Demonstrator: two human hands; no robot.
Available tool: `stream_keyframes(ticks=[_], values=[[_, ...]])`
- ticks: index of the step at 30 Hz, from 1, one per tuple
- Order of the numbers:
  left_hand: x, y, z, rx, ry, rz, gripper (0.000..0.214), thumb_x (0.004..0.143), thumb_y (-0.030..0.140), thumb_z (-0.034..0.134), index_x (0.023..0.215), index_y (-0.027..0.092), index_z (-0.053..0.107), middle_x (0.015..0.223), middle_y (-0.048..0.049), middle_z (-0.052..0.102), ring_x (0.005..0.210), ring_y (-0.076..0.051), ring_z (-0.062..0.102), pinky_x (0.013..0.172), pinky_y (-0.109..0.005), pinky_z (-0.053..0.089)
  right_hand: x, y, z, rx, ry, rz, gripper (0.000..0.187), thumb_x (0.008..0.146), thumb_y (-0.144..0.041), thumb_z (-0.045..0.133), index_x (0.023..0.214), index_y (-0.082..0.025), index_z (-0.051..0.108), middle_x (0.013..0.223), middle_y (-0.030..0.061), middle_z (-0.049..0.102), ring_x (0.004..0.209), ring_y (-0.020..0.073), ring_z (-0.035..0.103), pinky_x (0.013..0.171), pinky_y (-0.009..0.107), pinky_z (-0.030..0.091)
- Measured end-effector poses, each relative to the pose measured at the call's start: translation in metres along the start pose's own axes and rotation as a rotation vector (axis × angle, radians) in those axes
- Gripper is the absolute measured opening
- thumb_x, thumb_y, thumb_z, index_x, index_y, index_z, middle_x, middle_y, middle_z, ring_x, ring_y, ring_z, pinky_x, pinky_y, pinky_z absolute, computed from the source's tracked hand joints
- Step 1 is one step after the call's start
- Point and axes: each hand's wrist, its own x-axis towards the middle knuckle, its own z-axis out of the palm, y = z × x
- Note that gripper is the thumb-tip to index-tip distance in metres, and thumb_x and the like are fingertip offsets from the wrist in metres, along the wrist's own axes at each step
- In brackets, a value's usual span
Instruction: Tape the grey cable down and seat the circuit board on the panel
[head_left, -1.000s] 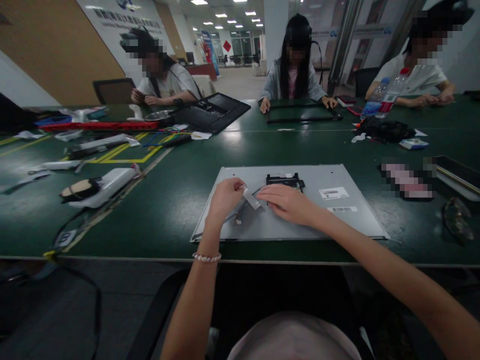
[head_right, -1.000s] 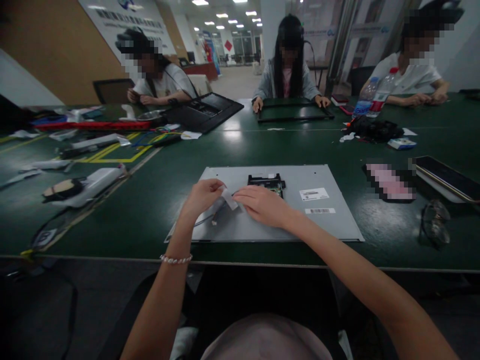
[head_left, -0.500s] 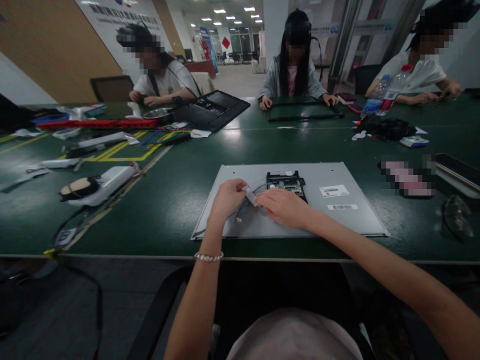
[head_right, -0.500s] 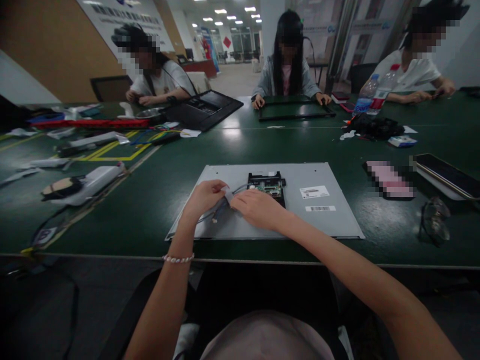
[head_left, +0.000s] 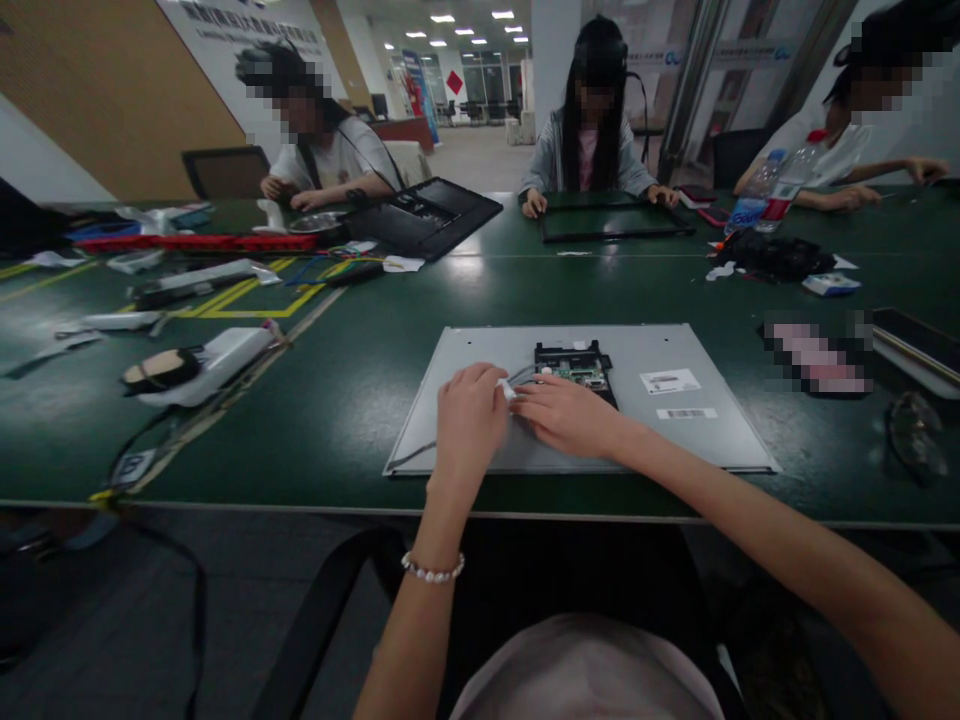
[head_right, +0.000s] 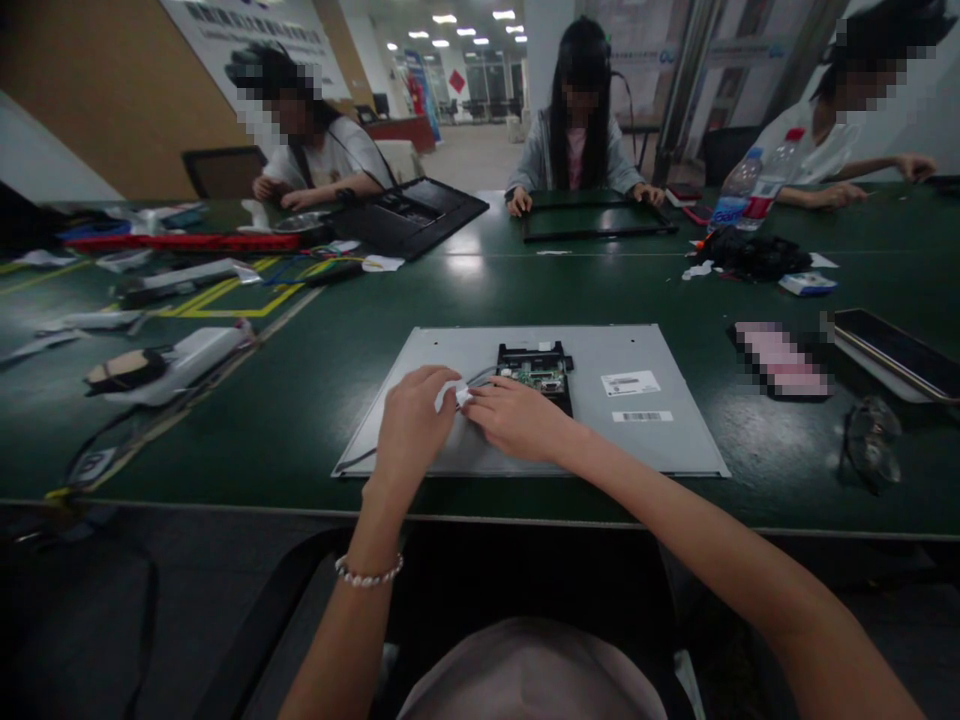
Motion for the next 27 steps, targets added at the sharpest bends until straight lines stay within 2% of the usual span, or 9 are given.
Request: stream_keyframes(ticks=[5, 10, 16, 23, 27], values=[[-0.011, 0.002, 0.014, 0.107, -0.110, -0.029, 0.028, 0.090, 0.011, 0.042, 0.102, 0.018, 0.065, 0.106, -0.0121, 0.070, 0.101, -0.029, 0.064, 0.089, -0.043, 0.047, -0.001, -0.001, 0.002, 0.010, -0.050, -0.020, 0.025, 0.093, -0.014, 0.050, 0.112, -0.012, 0.066, 0.123, 0.0153, 0.068, 0.122, 0.0245, 0.058, 0.113, 0.048, 0.035], [-0.011, -0.007, 0.017, 0.037, -0.162, -0.058, 0.025, 0.089, 0.013, 0.045, 0.104, 0.019, 0.065, 0.105, -0.0120, 0.071, 0.099, -0.027, 0.066, 0.090, -0.040, 0.049, -0.001, -0.003, -0.002, 0.046, -0.083, -0.021, 0.026, 0.096, -0.021, 0.050, 0.115, -0.013, 0.065, 0.126, 0.0152, 0.067, 0.125, 0.0254, 0.056, 0.113, 0.049, 0.034], [-0.009, -0.026, 0.022, -0.158, -0.123, -0.084, 0.028, 0.087, 0.016, 0.052, 0.113, 0.021, 0.063, 0.117, -0.0095, 0.069, 0.109, -0.024, 0.065, 0.101, -0.039, 0.048, -0.001, -0.005, -0.006, 0.090, -0.121, 0.003, 0.035, 0.096, -0.031, 0.051, 0.122, -0.009, 0.063, 0.132, 0.0172, 0.063, 0.131, 0.0277, 0.051, 0.117, 0.049, 0.029], [-0.011, -0.035, 0.027, -0.213, -0.035, -0.089, 0.028, 0.086, 0.016, 0.055, 0.113, 0.018, 0.062, 0.113, -0.0096, 0.071, 0.106, -0.025, 0.066, 0.097, -0.043, 0.052, 0.006, -0.007, -0.010, 0.143, -0.191, 0.066, 0.043, 0.097, -0.034, 0.048, 0.131, -0.010, 0.058, 0.139, 0.0144, 0.058, 0.136, 0.0253, 0.046, 0.119, 0.045, 0.027], [-0.011, -0.037, 0.025, -0.228, -0.033, -0.087, 0.027, 0.087, 0.015, 0.054, 0.113, 0.019, 0.061, 0.113, -0.0096, 0.070, 0.106, -0.025, 0.066, 0.096, -0.043, 0.052, 0.008, -0.008, -0.008, 0.142, -0.178, 0.074, 0.044, 0.098, -0.032, 0.047, 0.133, -0.008, 0.056, 0.141, 0.0153, 0.057, 0.136, 0.0256, 0.046, 0.118, 0.044, 0.028]])
